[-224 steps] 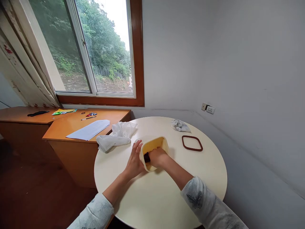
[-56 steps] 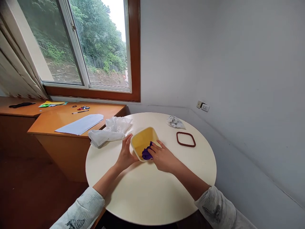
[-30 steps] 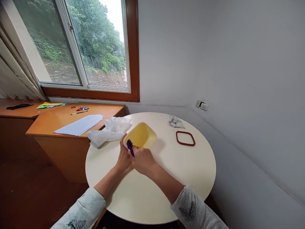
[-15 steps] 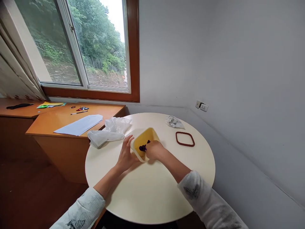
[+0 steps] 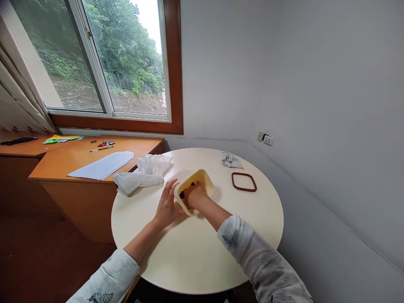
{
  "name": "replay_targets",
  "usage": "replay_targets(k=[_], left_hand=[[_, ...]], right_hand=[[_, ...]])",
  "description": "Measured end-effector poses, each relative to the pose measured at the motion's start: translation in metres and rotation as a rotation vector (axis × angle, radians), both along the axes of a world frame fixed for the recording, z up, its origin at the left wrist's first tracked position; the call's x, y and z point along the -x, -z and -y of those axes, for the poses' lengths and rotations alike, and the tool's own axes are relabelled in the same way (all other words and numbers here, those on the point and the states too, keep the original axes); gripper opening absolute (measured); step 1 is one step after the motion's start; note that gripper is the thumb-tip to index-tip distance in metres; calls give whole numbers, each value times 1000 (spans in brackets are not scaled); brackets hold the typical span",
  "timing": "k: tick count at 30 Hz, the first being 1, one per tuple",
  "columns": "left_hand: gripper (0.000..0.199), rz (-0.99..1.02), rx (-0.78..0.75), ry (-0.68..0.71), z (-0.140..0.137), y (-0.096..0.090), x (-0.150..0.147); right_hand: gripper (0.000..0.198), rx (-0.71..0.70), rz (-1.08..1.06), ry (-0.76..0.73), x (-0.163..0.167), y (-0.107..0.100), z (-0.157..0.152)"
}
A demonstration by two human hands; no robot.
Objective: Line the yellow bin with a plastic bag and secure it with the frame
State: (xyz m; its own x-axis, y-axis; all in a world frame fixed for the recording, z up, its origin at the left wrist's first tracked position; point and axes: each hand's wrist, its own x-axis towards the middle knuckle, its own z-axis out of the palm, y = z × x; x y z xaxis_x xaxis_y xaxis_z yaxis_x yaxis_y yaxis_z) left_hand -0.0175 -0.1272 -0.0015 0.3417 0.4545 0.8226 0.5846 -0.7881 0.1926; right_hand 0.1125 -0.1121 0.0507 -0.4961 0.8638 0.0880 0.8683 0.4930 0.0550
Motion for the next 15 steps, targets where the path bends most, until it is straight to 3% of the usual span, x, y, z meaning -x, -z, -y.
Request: replay_targets(k=[4, 8, 11, 15], left_hand=[[96, 31, 13, -56, -3, 1, 2], [100, 86, 32, -73, -5, 1, 3], [101, 118, 32, -76, -5, 1, 2], [101, 162, 38, -79, -4, 1, 2]], right_hand=[[13, 40, 97, 99, -22, -10, 24], [19, -53, 8, 60, -47, -21, 53], [25, -115, -211, -10, -53, -16, 72], [26, -33, -633, -54, -46, 0, 88]])
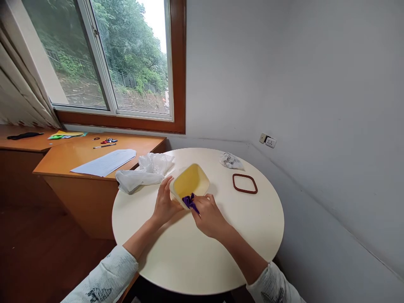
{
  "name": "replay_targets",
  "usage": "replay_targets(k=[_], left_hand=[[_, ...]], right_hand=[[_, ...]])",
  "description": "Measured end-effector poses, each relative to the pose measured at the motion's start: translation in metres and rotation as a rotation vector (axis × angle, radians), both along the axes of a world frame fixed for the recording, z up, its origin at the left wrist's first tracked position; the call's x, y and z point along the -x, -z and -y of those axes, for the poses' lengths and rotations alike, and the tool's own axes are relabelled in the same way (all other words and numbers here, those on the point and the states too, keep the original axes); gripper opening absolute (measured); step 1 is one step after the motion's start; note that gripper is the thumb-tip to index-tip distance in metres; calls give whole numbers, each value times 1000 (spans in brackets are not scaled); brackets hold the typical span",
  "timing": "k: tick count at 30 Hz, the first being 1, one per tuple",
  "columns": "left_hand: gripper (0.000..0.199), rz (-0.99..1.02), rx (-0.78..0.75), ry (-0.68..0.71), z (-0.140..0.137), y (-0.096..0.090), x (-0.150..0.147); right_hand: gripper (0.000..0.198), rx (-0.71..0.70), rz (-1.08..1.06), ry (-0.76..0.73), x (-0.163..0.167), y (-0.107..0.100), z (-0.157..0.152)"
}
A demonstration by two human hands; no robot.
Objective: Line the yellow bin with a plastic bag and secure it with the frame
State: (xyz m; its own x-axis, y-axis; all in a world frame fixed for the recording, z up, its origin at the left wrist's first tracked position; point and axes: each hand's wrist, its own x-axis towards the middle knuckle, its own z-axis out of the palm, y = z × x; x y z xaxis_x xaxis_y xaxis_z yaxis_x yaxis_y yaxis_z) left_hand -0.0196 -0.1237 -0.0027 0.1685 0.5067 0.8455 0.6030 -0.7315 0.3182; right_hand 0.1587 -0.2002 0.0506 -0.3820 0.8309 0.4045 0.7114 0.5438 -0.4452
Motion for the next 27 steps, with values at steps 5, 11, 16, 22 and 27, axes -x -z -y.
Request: replay_targets(k=[5, 11, 16, 22, 27], left_hand=[[104, 36, 19, 0, 1, -2, 0], [109, 103, 44, -36, 1, -4, 1], [107, 101, 59, -4, 1, -5, 1], [107, 111, 48, -6, 1, -5, 0], [106, 89, 29, 5, 1, -4, 1]], right_hand=[[36, 388, -812, 73, -5, 5, -5], [38, 267, -1327, 368, -43, -12, -23], [42, 171, -693, 490, -36, -11, -40], [43, -88, -342, 335, 8, -15, -72], [45, -160, -210, 256, 24, -35, -85]])
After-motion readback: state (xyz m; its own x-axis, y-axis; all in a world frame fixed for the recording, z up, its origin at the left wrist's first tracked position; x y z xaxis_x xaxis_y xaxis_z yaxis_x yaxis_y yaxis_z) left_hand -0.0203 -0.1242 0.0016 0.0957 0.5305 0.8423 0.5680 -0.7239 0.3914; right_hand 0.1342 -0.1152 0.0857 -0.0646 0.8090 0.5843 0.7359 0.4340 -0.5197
